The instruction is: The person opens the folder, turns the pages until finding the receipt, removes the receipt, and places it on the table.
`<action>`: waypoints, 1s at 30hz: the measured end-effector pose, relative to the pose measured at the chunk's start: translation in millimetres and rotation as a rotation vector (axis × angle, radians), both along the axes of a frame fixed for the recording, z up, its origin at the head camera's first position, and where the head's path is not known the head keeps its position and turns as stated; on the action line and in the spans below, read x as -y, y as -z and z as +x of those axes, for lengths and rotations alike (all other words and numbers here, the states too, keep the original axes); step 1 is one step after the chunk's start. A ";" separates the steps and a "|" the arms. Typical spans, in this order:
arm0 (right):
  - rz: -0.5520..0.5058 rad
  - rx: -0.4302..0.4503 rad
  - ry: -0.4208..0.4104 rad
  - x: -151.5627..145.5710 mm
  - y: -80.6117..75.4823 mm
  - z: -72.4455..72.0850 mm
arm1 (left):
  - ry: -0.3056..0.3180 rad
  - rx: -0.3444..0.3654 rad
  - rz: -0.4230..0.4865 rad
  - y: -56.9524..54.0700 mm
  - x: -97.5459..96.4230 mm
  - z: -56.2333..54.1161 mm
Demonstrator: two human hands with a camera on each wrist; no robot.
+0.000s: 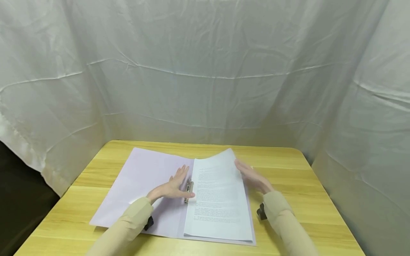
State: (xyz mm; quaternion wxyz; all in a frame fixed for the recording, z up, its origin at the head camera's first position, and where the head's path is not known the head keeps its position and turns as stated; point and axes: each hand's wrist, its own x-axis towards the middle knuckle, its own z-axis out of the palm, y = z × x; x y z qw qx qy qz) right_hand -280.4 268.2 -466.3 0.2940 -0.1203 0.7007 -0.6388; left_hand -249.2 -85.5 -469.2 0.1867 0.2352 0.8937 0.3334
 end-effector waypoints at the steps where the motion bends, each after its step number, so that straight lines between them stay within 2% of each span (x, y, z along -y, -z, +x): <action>1: -0.034 0.007 -0.038 -0.2 -1.7 3.1 | -0.005 -0.003 0.011 -0.2 0.7 0.8; 7: -0.372 0.055 -0.276 4.1 -13.0 17.7 | 0.014 0.012 0.078 -2.9 3.7 5.5; 9: -0.446 0.078 -0.317 7.9 -17.3 21.6 | 0.026 0.027 0.102 -4.9 3.8 7.1; 11: -0.474 0.091 -0.335 12.3 -21.4 24.8 | 0.037 0.051 0.124 -7.2 3.4 8.7; 16: -0.442 0.082 -0.336 23.7 -30.3 30.4 | 0.042 0.138 0.188 -15.9 0.3 12.0; 21: -0.359 0.053 -0.326 36.1 -36.3 32.9 | 0.027 0.209 0.270 -27.0 -3.8 14.0; 26: -0.308 0.045 -0.334 47.2 -36.7 31.9 | 0.042 0.242 0.375 -36.0 -7.3 13.2; 30: -0.286 0.031 -0.355 53.5 -34.2 30.6 | 0.054 0.288 0.486 -38.0 -8.5 11.2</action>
